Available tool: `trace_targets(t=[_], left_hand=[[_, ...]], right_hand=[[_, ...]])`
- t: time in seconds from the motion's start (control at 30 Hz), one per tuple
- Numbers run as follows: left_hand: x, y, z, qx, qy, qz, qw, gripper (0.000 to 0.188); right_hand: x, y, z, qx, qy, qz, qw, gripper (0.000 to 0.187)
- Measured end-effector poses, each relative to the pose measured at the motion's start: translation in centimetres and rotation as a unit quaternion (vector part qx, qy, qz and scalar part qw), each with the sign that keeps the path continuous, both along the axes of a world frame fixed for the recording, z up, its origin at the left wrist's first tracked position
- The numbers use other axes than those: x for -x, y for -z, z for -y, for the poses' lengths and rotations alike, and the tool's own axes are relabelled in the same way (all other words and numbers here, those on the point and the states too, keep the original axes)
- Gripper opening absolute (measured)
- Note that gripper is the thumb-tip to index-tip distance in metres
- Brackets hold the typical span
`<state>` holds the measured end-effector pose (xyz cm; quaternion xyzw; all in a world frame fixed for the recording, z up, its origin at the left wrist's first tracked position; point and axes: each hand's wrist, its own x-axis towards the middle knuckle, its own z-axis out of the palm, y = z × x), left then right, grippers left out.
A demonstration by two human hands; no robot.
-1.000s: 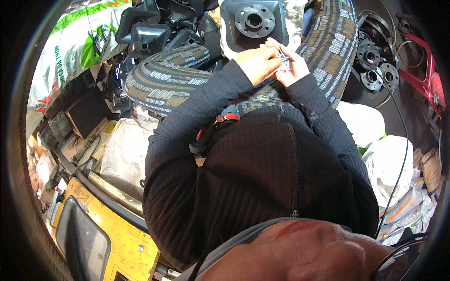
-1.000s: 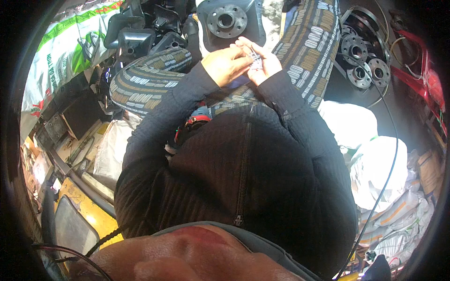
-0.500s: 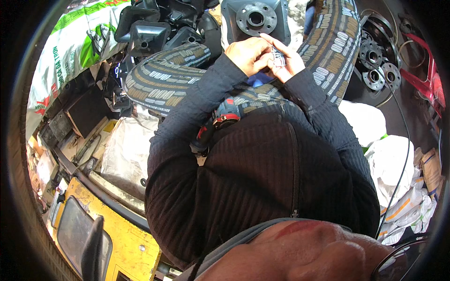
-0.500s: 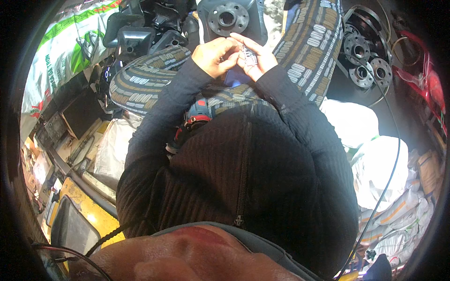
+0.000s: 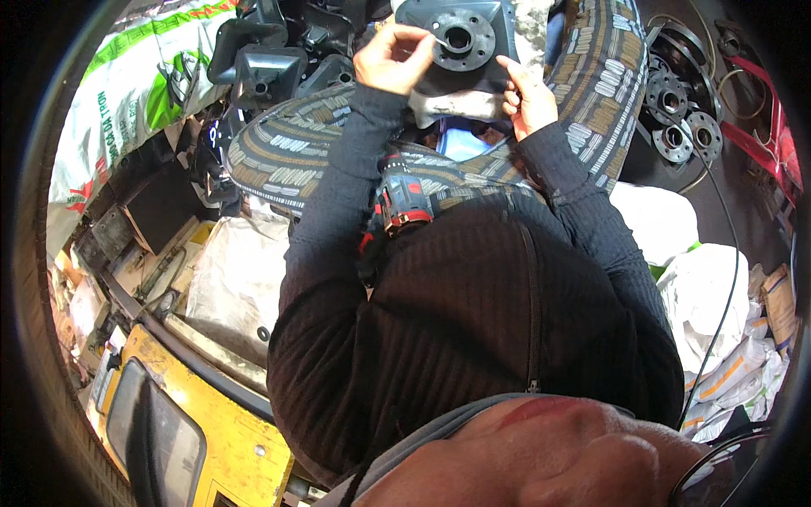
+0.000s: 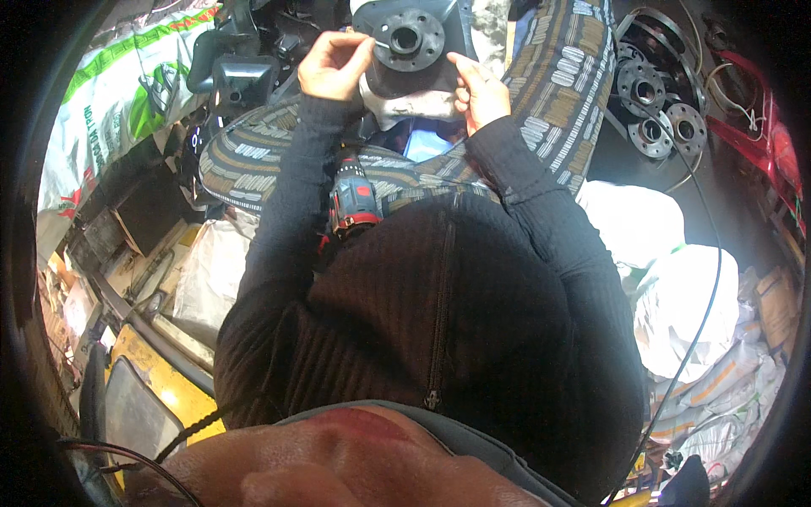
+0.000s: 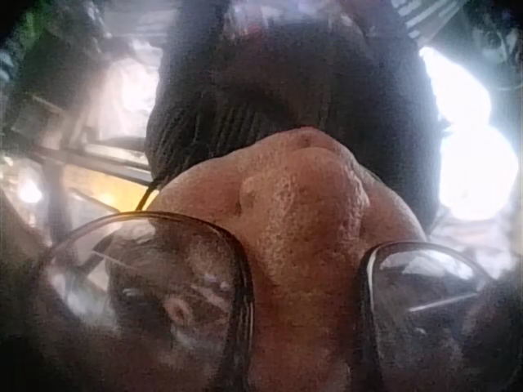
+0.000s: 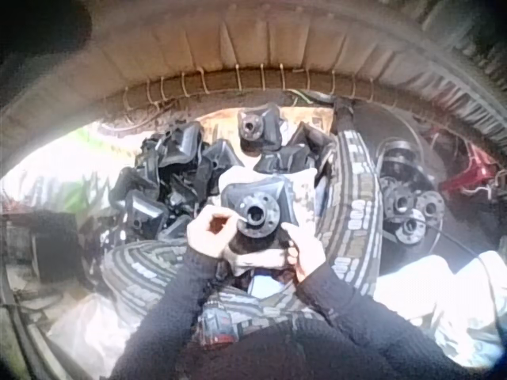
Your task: The person uses a cordless impact driver to fasten bolts into black plastic housings. They repeatedly pick up a housing, align it, drive in bolts, and set the housing aside. The person handles multiple housings and bolts throughout the clip.
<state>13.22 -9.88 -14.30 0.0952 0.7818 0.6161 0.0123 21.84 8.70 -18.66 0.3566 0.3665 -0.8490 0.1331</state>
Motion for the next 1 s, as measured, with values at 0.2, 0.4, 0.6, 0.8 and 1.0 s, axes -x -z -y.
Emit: trace_targets(t=[0.2,0.4,0.6,0.8,1.0], left_hand=[[-3.2,-0.3,-2.3,0.17,0.23,-0.178,0.941,0.019],[-1.6,-1.2,-2.1,0.223,0.235,-0.278,0.904,0.032],[3.1,1.3,-0.8,0.268,0.19,-0.119,0.937,0.106],[2.4,4.7,-1.9,0.296,0.137,-0.156,0.932,0.109],[2.9,4.6,-2.0,0.235,0.167,-0.106,0.952,0.087]], right_hand=[[-0.4,-1.1,0.7,0.067,-0.125,0.0,0.99,0.029],[0.1,0.4,0.0,0.114,-0.016,0.054,0.992,0.024],[3.3,3.5,0.7,0.003,0.058,0.053,0.997,0.03],[4.3,5.0,0.7,-0.043,0.045,0.033,0.998,0.018],[4.1,5.1,0.7,-0.048,0.049,0.028,0.997,0.017]])
